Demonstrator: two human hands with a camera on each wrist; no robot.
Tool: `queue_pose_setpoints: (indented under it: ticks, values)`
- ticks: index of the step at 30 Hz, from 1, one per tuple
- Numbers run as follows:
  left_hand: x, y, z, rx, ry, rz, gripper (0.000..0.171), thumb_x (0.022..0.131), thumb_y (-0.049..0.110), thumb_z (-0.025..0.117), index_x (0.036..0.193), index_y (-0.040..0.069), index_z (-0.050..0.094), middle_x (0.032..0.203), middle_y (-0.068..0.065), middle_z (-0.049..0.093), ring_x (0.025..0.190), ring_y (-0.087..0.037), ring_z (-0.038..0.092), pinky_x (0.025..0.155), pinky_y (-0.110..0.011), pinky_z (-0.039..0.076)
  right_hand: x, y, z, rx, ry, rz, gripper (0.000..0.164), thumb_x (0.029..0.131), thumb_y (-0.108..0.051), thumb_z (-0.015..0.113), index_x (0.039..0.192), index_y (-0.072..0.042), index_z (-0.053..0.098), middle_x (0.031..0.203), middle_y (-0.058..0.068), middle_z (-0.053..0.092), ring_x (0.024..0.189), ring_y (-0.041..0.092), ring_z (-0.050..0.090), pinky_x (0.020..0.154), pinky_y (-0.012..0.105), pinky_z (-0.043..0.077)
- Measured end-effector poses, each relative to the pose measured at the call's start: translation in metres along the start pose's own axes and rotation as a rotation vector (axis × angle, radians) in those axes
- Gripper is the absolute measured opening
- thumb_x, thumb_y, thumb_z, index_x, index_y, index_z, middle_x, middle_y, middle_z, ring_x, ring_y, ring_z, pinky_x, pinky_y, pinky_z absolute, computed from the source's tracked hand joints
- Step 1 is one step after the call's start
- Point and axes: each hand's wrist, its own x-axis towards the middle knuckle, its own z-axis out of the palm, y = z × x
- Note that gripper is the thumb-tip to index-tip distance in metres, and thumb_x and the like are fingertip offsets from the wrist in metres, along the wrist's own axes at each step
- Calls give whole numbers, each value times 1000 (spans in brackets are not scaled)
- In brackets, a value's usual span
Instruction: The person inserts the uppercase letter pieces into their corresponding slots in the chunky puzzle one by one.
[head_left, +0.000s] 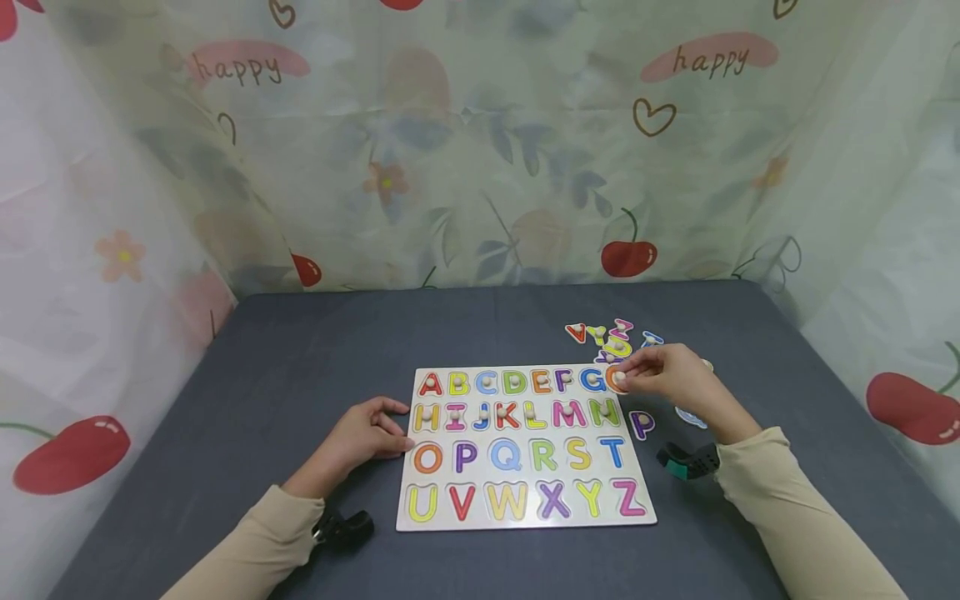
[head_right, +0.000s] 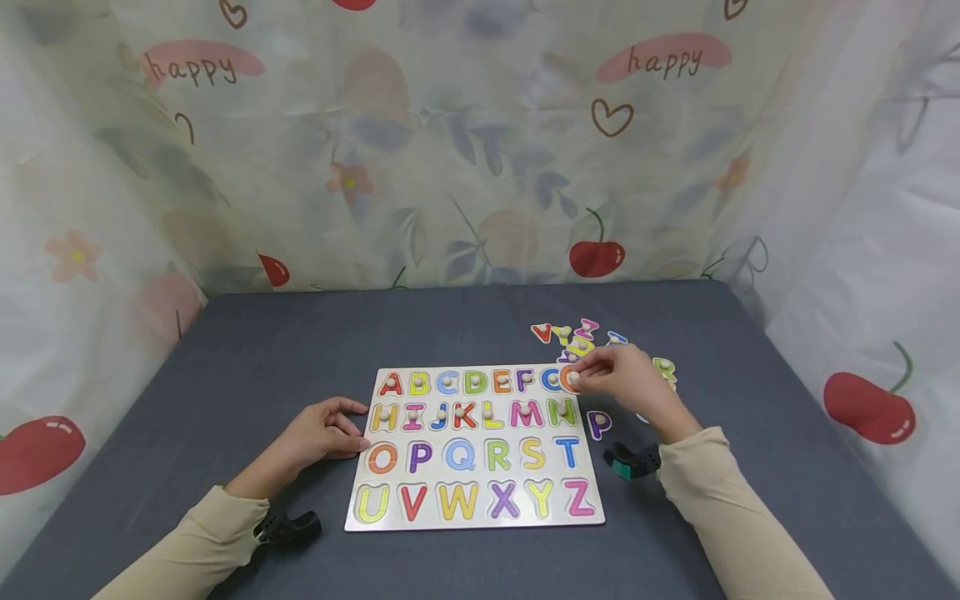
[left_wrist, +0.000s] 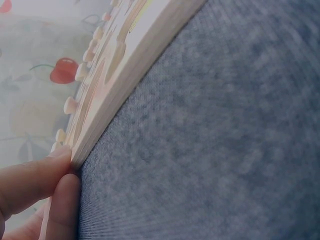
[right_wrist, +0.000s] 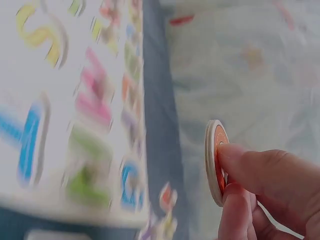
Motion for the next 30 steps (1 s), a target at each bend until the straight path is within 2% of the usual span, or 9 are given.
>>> queue_pose_setpoints:
  ticks: [6,9,16,22,30]
  values:
    - [1,0,1,-22,-8,13,54,66,5,82,114,4,56,77,-11,59,65,-18,61,62,-31,54,5,-34,20,28,-33,-105,23,81,-21,73,94,-3,68,81,4,67,77,27,62,68,34,51]
    - [0,1,1,-28,-10,19,55,66,3,81,115,2,56,77,-11,59,64,-17,61,61,-30,54,7,-50,33,66,-63,-119,20,80,-22,73,93,-6,69,79,2,67,79,29,63,70,39,51]
    - [-1,2,0,-31,-13,20,57,66,4,82,116,2,55,77,-11,58,64,-18,60,61,-31,54,14,-81,68,85,-114,-156,16,76,-23,77,86,-12,71,75,-2,67,70,17,62,65,31,49]
    - [2,0,-1,-30,-21,17,57,66,6,82,116,2,55,77,-12,59,64,-18,61,61,-30,54,18,-98,100,82,-200,-183,13,75,-20,78,84,-13,71,71,-4,66,65,12,59,59,26,47]
    - [5,-5,-1,-33,-20,22,56,65,5,83,114,4,55,77,-11,59,65,-18,61,61,-30,54,21,-111,140,63,-255,-263,7,75,-12,76,78,-15,71,67,-7,64,64,7,60,61,23,49]
